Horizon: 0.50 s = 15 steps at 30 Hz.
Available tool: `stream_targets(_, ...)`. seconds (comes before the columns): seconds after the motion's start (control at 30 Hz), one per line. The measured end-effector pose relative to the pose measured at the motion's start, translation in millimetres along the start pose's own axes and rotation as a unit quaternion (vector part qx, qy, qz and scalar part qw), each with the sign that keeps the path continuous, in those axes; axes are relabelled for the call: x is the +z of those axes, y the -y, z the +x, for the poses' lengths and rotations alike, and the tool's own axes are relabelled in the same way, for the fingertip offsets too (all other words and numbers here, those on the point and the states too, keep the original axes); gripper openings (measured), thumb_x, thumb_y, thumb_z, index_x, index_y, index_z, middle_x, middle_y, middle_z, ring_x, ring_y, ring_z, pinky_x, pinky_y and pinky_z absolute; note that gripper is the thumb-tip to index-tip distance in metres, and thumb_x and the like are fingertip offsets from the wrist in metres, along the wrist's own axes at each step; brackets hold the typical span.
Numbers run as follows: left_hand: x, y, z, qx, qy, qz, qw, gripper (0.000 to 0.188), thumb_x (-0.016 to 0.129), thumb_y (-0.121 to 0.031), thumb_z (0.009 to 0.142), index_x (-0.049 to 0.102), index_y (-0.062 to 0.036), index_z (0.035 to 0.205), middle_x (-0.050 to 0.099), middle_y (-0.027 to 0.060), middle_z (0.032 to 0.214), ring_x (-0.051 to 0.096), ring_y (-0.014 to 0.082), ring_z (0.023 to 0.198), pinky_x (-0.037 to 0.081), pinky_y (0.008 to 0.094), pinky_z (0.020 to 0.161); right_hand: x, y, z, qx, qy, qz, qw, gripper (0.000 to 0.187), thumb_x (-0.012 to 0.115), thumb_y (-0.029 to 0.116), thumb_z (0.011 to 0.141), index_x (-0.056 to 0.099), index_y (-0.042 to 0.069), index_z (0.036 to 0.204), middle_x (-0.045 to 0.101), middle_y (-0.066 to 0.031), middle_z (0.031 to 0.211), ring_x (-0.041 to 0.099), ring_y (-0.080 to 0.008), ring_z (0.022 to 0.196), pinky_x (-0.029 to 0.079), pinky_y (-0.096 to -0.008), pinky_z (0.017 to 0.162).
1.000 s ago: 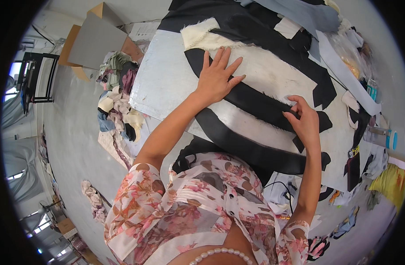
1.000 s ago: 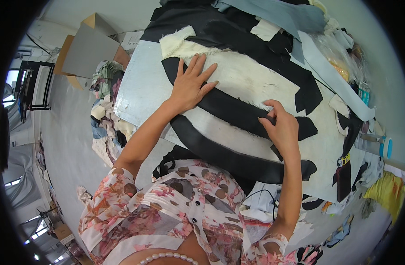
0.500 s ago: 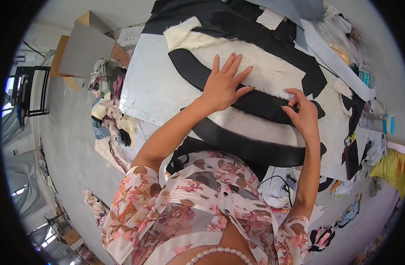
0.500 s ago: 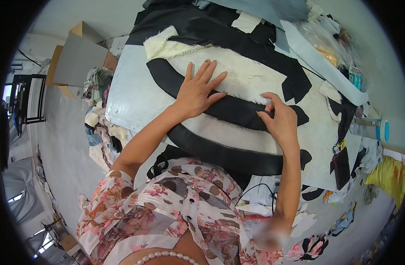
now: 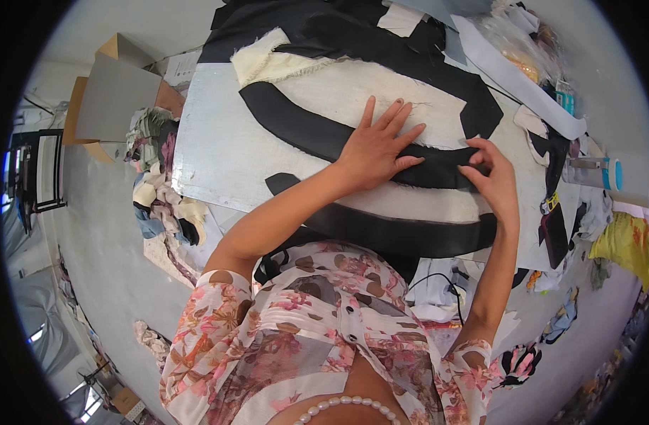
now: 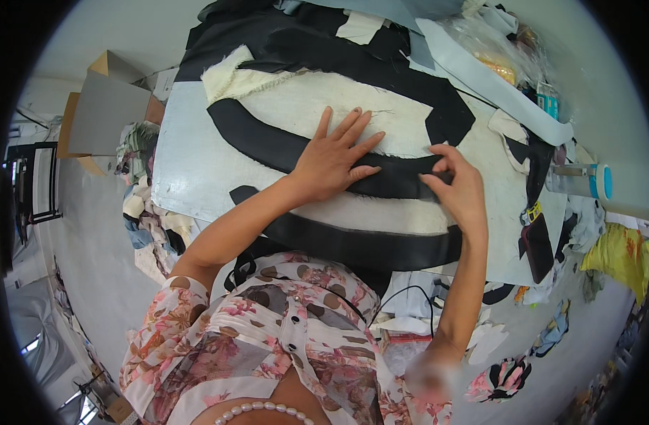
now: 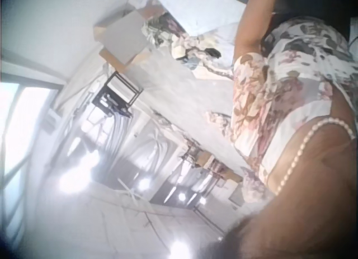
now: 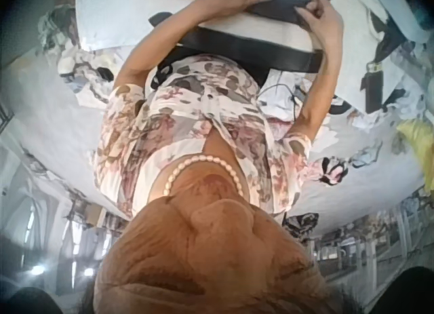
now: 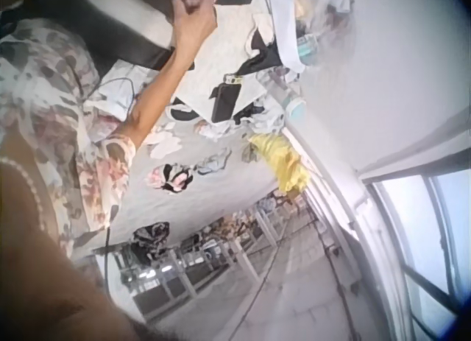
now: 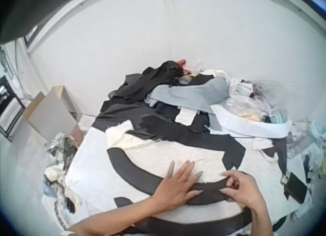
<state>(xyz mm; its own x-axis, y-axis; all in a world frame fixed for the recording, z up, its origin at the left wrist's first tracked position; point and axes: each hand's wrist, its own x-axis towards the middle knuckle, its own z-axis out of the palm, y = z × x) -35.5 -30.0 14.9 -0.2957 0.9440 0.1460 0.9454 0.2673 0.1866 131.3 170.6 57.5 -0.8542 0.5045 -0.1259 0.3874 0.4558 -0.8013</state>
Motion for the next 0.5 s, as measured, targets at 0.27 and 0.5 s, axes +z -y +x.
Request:
stream_targets(0.27,-3.7,-1.2,0.4,-0.006,0.021,0.005,1.0,0.063,0.034,-0.058,0.099,0.039,-0.0201,0.149,0.025,0.0129,0.158,0.017,0.0266,0.148,0.004,0.0539,0.12,-10.4,-10.7,-7.1,0.001,-0.095,-0.031,0.995,0.041,0.071,-0.003,0.078,0.062,0.004,0.117,0.058,0.0004,0.082,0.054,-0.0081,0.075,0.045,-0.0217,0.07)
stream_targets(0.5,-7.7,-2.7,0.0,-0.002,0.023,0.008,1.0,0.066,0.036,-0.06,0.098,0.039,-0.0192,0.149,0.026,0.0143,0.158,0.018,0.0278,0.148,0.006,0.0548,0.119,-4.9,-35.5,-7.4,0.029,-0.151,-0.025,0.988,0.047,0.077,0.004,0.076,0.062,0.01,0.12,0.06,-0.0027,0.078,0.056,-0.0118,0.066,0.047,-0.0255,0.063)
